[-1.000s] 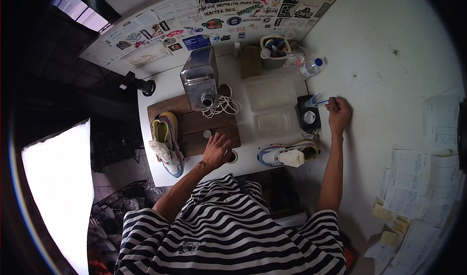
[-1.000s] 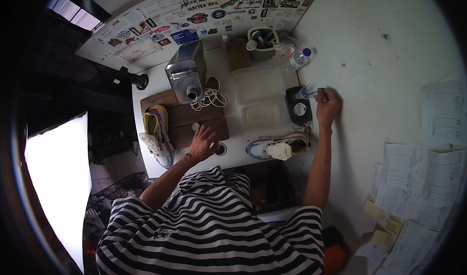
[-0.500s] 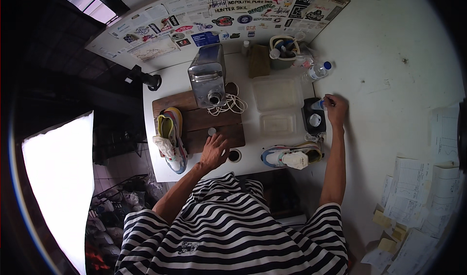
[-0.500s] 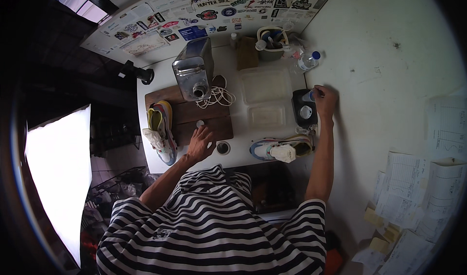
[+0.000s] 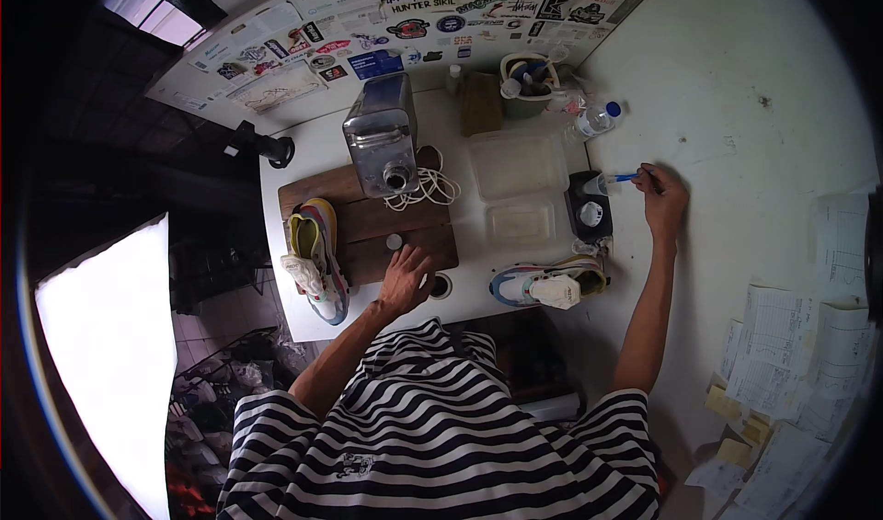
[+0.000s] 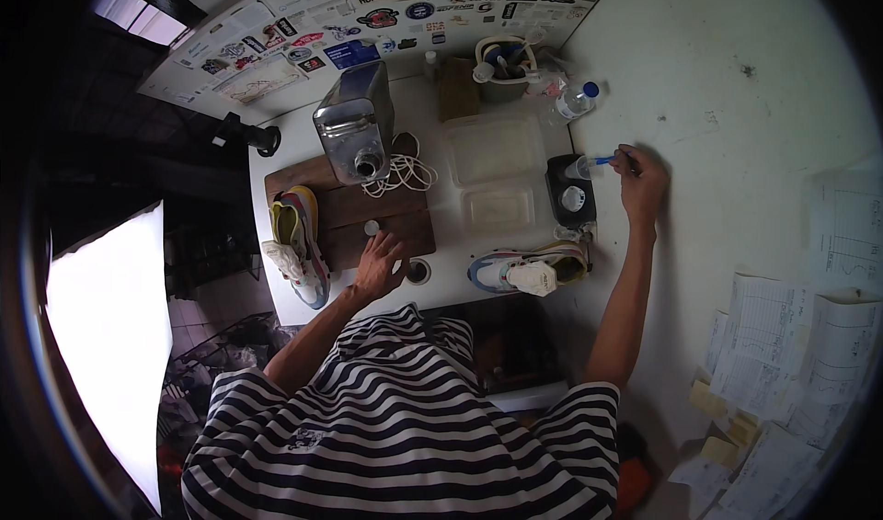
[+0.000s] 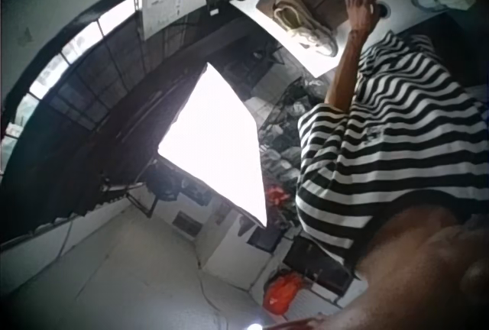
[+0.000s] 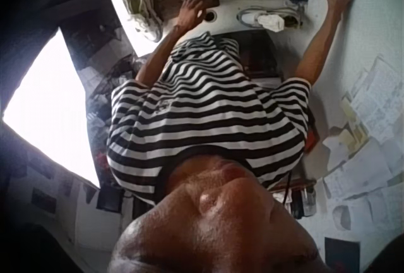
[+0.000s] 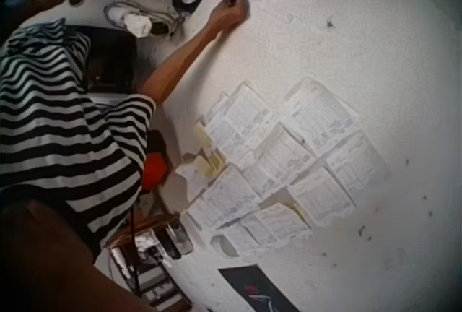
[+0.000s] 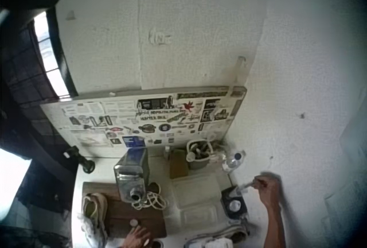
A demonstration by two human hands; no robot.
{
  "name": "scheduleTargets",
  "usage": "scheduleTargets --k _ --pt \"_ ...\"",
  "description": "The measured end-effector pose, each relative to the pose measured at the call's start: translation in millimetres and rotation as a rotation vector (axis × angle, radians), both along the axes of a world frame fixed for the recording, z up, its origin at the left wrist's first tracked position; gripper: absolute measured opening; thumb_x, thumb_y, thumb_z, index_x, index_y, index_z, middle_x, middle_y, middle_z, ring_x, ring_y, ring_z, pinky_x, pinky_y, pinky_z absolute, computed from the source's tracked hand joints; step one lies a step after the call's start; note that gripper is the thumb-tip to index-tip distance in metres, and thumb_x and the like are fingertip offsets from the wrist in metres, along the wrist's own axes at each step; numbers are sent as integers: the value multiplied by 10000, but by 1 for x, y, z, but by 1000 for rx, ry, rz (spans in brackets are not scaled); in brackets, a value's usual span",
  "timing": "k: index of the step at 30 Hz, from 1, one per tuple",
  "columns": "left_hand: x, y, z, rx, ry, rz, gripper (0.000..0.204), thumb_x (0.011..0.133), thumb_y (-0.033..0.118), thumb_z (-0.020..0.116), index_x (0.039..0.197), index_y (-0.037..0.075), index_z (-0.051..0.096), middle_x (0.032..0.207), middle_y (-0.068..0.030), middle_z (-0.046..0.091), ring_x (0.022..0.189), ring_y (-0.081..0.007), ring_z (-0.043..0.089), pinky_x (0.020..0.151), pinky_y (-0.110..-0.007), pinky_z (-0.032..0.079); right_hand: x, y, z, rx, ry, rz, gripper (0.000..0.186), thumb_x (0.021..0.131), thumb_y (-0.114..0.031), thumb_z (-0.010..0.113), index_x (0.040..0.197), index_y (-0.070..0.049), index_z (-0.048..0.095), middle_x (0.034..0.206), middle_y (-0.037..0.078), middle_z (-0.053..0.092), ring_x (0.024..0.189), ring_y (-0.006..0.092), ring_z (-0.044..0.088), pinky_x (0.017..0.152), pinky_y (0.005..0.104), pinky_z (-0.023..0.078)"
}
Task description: Using a small paintbrush to apply blue paint to the midsole or accents of a sneaker.
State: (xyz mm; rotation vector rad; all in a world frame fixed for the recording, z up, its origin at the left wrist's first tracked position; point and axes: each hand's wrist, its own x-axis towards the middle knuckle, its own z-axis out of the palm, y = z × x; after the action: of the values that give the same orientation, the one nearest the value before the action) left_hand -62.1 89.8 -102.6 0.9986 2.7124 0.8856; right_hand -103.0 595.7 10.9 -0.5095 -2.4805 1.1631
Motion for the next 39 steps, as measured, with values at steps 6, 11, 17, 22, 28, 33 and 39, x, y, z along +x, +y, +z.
scheduleTargets --k 6,11,17,22,28,33,39 --pt "1 -8 0 -34 -18 14 359 794 111 733 1139 87 642 1121 -122 580 1115 -350 538 920 -463 471 3 2 -11 -37 30 16 170 986 -34 636 1103 75 694 889 139 749 802 196 763 748 290 600" --pt "3 -10 2 -41 -39 23 360 792 106 734 1140 91 641 1114 -124 577 1114 -352 538 905 -469 473 9 7 -14 -56 -30 32 177 1006 -11 609 1154 76 653 982 132 728 874 221 761 794 301 617" --pt "5 -9 -1 -31 -26 11 376 786 115 745 1148 97 643 1114 -122 576 1104 -355 537 901 -467 474 11 5 -13 -76 -14 22 176 1000 6 607 1154 82 646 990 145 722 885 230 760 797 308 619" --pt "6 -8 -3 -29 -37 16 392 779 127 757 1154 101 646 1126 -124 574 1105 -356 536 910 -469 473 11 -1 -11 -68 23 -4 181 976 -11 632 1125 85 669 893 143 736 806 204 760 741 288 601" --pt "7 -9 -5 -44 -26 11 397 793 145 757 1173 102 649 1124 -134 571 1097 -359 532 912 -470 472 3 1 -26 -80 -37 -24 175 968 -4 639 1114 89 664 881 140 733 800 206 762 734 288 601" --pt "6 -7 3 -29 -56 -3 414 805 156 751 1203 106 645 1121 -140 571 1102 -359 534 910 -474 471 -3 2 -40 -16 -57 26 175 945 29 645 1112 77 666 921 153 730 836 208 765 746 299 607" --pt "8 -12 -1 -71 -57 20 396 849 160 695 1241 129 638 1172 -122 584 1127 -339 534 935 -461 465 -3 6 -36 75 -10 63 178 951 96 564 1106 72 650 967 162 718 877 249 769 754 316 609"
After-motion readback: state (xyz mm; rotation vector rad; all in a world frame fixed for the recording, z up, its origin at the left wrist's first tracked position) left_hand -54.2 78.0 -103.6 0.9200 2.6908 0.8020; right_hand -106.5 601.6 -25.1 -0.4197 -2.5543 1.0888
